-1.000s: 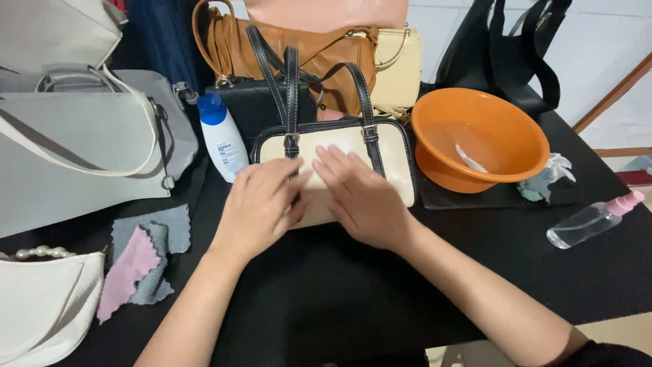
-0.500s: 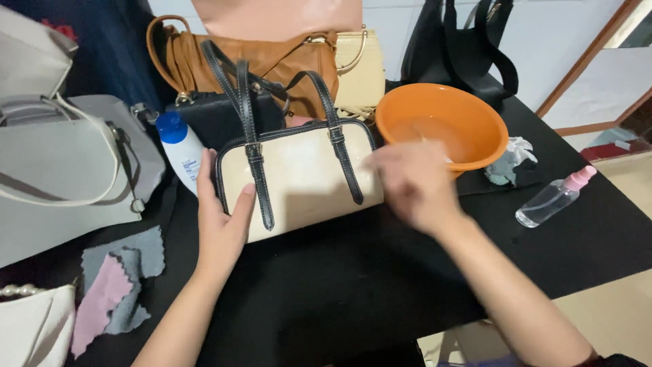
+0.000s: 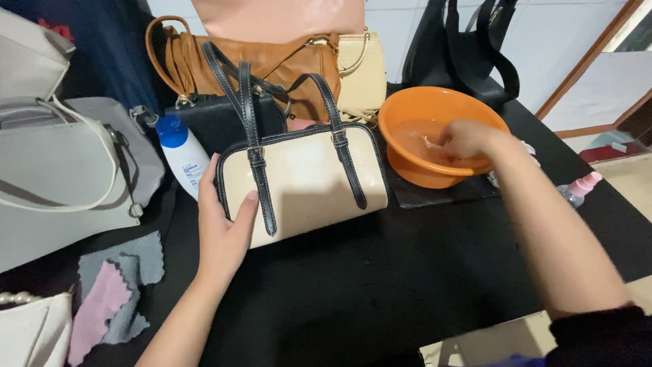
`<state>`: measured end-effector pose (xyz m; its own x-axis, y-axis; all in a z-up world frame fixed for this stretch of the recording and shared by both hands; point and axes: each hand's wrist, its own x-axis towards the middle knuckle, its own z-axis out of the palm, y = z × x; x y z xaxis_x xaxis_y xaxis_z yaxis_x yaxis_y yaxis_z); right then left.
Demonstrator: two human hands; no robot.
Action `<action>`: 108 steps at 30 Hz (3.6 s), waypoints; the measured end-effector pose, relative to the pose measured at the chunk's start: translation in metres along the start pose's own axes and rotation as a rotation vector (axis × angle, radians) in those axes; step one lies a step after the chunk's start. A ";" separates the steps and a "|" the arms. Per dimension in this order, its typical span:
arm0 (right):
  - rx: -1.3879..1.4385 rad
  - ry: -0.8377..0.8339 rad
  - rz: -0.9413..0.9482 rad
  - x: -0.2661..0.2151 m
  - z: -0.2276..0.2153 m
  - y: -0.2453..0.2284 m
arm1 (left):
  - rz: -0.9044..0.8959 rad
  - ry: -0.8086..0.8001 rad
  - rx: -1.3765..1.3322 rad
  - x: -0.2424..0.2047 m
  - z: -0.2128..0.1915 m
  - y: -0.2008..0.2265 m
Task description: Cleaning a small white and black leather handbag using a spray cleaner and a microfiber cloth on a workspace table.
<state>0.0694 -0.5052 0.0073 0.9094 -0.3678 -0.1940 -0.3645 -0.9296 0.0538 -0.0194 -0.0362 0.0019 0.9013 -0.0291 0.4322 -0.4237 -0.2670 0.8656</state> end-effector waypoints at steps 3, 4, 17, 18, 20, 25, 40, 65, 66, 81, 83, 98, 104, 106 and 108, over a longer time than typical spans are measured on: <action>0.106 0.071 -0.069 -0.069 -0.060 -0.020 | -0.066 -0.002 -0.060 0.001 0.001 -0.004; 0.070 0.097 -0.035 -0.091 -0.079 -0.025 | -0.064 0.026 -0.062 0.002 0.002 -0.015; -0.294 0.112 0.034 -0.133 -0.080 -0.015 | -0.225 0.029 -0.154 0.005 0.004 -0.026; -0.291 0.111 0.034 -0.130 -0.076 -0.011 | -0.224 0.028 -0.151 0.006 0.003 -0.030; -0.347 0.222 -0.003 -0.126 -0.068 -0.003 | -0.210 0.048 -0.163 0.006 0.004 -0.039; 0.038 0.647 -0.343 -0.142 -0.083 0.018 | -0.249 0.035 -0.175 0.008 0.003 -0.031; -0.205 0.652 -0.334 -0.130 -0.068 0.015 | -0.295 0.024 -0.217 0.008 0.003 -0.027; 0.063 0.871 -0.067 -0.148 -0.040 0.031 | -0.532 -0.014 -0.253 0.012 0.000 -0.011; 0.068 0.871 -0.070 -0.146 -0.037 0.036 | -0.532 -0.010 -0.248 0.013 -0.001 -0.010; 0.196 0.261 -0.054 -0.147 -0.023 0.009 | -0.607 -0.049 -0.255 0.013 -0.002 -0.004; 0.314 0.358 -0.086 -0.143 -0.018 0.015 | -0.620 -0.047 -0.273 0.013 -0.001 -0.003; 0.301 0.620 0.010 -0.126 -0.015 0.068 | -0.529 -0.023 -0.230 0.012 0.001 -0.008; 0.385 0.087 0.432 -0.159 -0.055 -0.006 | -0.574 -0.042 -0.277 0.012 0.002 0.002; 0.295 0.304 0.318 -0.075 0.032 0.059 | -0.527 -0.056 -0.252 0.014 0.000 -0.014; 0.202 0.517 0.196 -0.061 0.058 0.076 | -0.480 -0.066 -0.228 0.014 -0.002 -0.018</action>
<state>-0.0256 -0.5522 -0.0336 0.7821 -0.5425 0.3065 -0.5207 -0.8392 -0.1567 0.0006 -0.0299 -0.0078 0.9992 -0.0178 -0.0363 0.0354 -0.0496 0.9981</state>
